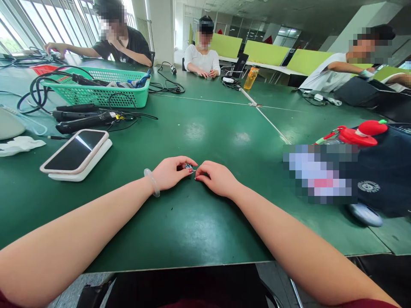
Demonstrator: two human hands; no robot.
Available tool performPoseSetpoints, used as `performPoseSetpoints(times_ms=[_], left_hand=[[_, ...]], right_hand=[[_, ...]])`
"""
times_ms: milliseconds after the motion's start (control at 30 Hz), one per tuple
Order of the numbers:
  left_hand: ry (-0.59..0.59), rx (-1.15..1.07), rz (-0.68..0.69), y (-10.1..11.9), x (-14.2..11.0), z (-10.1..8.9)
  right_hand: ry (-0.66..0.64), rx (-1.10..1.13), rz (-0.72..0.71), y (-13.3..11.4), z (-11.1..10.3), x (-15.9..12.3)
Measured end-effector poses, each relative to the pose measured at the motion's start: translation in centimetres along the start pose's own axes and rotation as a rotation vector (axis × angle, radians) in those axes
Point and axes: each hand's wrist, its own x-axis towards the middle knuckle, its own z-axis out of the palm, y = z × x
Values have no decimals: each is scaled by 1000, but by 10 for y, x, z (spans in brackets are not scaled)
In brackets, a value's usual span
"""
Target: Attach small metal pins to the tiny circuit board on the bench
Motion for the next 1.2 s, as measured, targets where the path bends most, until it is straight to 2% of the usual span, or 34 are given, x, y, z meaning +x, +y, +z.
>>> performPoseSetpoints(times_ms=[300, 567, 800, 933, 1100, 1200], left_hand=[[28, 25, 11, -2, 0, 0], [6, -19, 3, -4, 1, 1], [20, -47, 0, 0, 0, 0], [47, 41, 20, 2, -1, 0], [56, 85, 59, 5, -3, 1], [46, 80, 84, 6, -3, 1]], right_hand=[[80, 67, 42, 1, 0, 0], [99, 433, 272, 4, -5, 1], [93, 582, 377, 2, -9, 0], [136, 579, 318, -3, -8, -2], [247, 385, 126, -16, -3, -3], [256, 297, 70, -20, -2, -3]])
